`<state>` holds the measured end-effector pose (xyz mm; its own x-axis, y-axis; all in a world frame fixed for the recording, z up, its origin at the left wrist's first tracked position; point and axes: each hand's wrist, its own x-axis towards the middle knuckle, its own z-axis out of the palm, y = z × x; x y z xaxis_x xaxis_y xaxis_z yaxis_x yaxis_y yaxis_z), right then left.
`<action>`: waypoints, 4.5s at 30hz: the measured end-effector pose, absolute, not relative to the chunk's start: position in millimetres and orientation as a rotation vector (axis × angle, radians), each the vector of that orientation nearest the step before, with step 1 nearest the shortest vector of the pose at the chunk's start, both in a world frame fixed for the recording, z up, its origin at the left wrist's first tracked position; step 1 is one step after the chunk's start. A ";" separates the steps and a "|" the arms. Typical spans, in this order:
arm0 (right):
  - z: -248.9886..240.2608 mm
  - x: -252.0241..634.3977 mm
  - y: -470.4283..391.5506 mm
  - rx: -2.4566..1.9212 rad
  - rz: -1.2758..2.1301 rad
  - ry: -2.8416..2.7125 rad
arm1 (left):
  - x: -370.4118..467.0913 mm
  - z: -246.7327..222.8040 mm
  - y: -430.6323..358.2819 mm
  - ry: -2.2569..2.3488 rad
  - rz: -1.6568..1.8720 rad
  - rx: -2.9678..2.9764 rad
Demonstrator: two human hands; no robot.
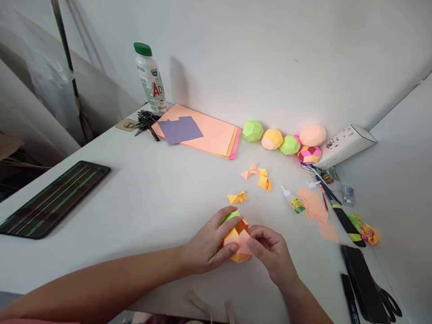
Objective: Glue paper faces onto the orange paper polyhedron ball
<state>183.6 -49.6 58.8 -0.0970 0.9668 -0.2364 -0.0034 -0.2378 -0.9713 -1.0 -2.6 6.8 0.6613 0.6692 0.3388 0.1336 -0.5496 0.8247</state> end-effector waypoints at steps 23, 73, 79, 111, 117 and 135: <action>61.1 176.5 -51.3 -1.376 1.455 -1.293 | -1.0 7.4 -5.3 0.612 0.873 2.163; 54.4 176.7 -48.6 -1.296 1.526 -1.095 | 2.8 -5.4 -5.0 0.553 0.890 2.116; 51.7 178.2 -49.0 -1.263 1.544 -1.054 | 4.7 -2.0 -4.5 0.608 0.850 2.029; 52.5 181.8 -47.6 -1.223 1.647 -1.099 | 6.1 2.4 -1.2 0.544 0.909 1.947; 50.9 183.1 -49.6 -1.199 1.721 -1.126 | 6.5 4.9 -1.9 0.554 0.915 1.927; 52.9 183.0 -49.0 -1.242 1.680 -1.157 | 5.5 2.7 -1.5 0.573 0.912 1.933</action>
